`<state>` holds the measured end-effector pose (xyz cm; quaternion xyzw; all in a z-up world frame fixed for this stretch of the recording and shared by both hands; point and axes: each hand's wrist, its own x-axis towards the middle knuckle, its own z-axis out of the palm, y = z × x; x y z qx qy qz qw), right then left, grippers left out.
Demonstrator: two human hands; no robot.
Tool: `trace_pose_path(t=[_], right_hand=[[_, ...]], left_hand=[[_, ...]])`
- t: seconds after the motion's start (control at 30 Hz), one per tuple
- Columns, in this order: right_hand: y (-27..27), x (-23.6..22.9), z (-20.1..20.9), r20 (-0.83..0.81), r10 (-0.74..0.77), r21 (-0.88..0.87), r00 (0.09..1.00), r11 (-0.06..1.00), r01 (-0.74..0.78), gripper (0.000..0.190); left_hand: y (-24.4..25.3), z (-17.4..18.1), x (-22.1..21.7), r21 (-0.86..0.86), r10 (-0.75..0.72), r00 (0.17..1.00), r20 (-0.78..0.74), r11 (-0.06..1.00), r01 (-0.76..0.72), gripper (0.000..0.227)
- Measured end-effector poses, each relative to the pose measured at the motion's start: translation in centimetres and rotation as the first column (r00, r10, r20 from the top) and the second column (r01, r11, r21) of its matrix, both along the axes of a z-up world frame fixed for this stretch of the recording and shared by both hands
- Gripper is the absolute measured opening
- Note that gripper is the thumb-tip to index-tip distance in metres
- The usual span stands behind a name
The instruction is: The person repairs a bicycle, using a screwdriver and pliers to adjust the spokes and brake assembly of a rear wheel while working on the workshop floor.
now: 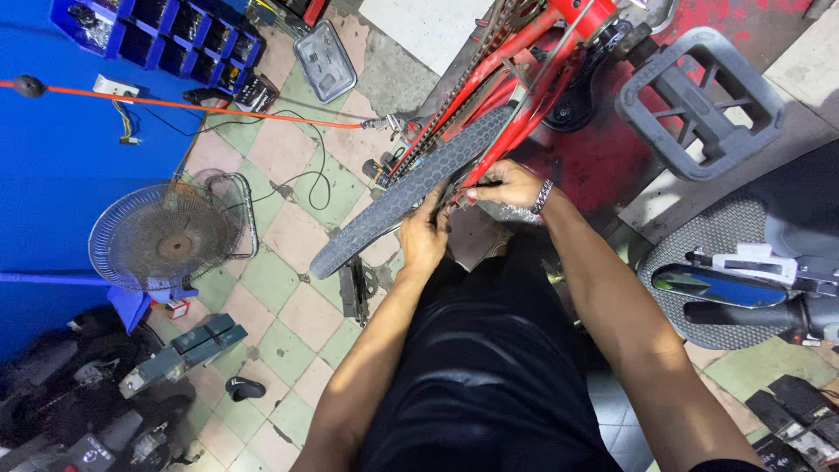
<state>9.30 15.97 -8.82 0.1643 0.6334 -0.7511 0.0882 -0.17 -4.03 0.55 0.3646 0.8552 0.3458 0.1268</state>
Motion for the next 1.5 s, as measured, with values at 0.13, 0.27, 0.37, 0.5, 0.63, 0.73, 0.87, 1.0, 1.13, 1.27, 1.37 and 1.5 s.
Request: trace_pose_path(t=[0.13,0.27,0.37,0.5,0.63,0.73,0.87,1.0,1.13,1.27,1.37,1.5], right_hand=[[-0.1,-0.6,0.4,-0.050,0.016,0.012,0.999,1.000,-0.015,0.027],[-0.2,-1.6,1.3,-0.078,-0.014,-0.134,0.997,0.991,0.003,0.035],[-0.6,-1.9,1.9,-0.026,-0.038,-0.148,0.999,0.988,0.034,0.030],[-0.5,-2.2,2.4,-0.066,-0.014,-0.175,0.998,0.985,0.002,0.027],[0.0,-2.3,2.4,-0.090,0.005,-0.161,0.996,0.987,-0.020,0.023],[0.1,-2.3,2.2,-0.116,0.032,-0.119,0.993,0.992,-0.046,0.017],[0.2,-2.3,2.8,-0.080,0.068,0.114,0.994,0.992,-0.059,0.018],[-0.1,-2.4,3.6,-0.056,0.033,0.076,0.998,0.997,-0.028,0.021],[0.4,-2.8,3.4,0.037,0.068,0.216,0.997,0.974,-0.075,0.025],[0.3,-3.1,2.2,-0.019,0.095,-0.005,0.995,0.995,-0.095,0.026],[0.1,-2.8,1.9,0.033,0.022,0.046,0.999,0.999,-0.023,0.026],[0.0,-2.9,1.9,0.005,0.041,0.019,0.999,0.999,-0.041,0.025]], left_hand=[[0.5,0.1,0.4,0.108,0.095,0.970,0.223,0.987,-0.122,0.027],[1.3,0.4,0.4,-0.026,0.205,0.935,0.289,0.978,-0.207,0.026],[0.4,0.5,0.2,0.033,0.135,0.977,0.164,0.989,-0.142,0.030],[-4.3,-0.2,-0.1,-0.014,0.167,0.980,0.111,0.986,-0.167,0.030],[-10.8,-4.1,-0.4,-0.194,0.437,0.726,0.532,0.897,-0.397,0.023],[-12.3,-9.4,-1.2,-0.190,0.387,0.463,0.798,0.889,-0.416,0.027],[-9.5,-15.6,-0.9,-0.140,0.258,0.159,0.953,0.840,-0.523,0.042],[-8.0,-17.1,-0.4,-0.067,0.178,0.107,0.978,0.756,-0.651,0.048],[-7.0,-15.8,-0.4,-0.121,0.253,0.119,0.960,0.758,-0.641,0.043],[-6.5,-13.7,-0.5,-0.063,0.206,0.151,0.967,0.766,-0.639,0.040],[-5.6,-12.2,0.2,-0.061,0.213,0.167,0.963,0.771,-0.634,0.037],[-4.7,-11.3,0.7,-0.098,0.248,0.132,0.960,0.737,-0.669,0.037]])
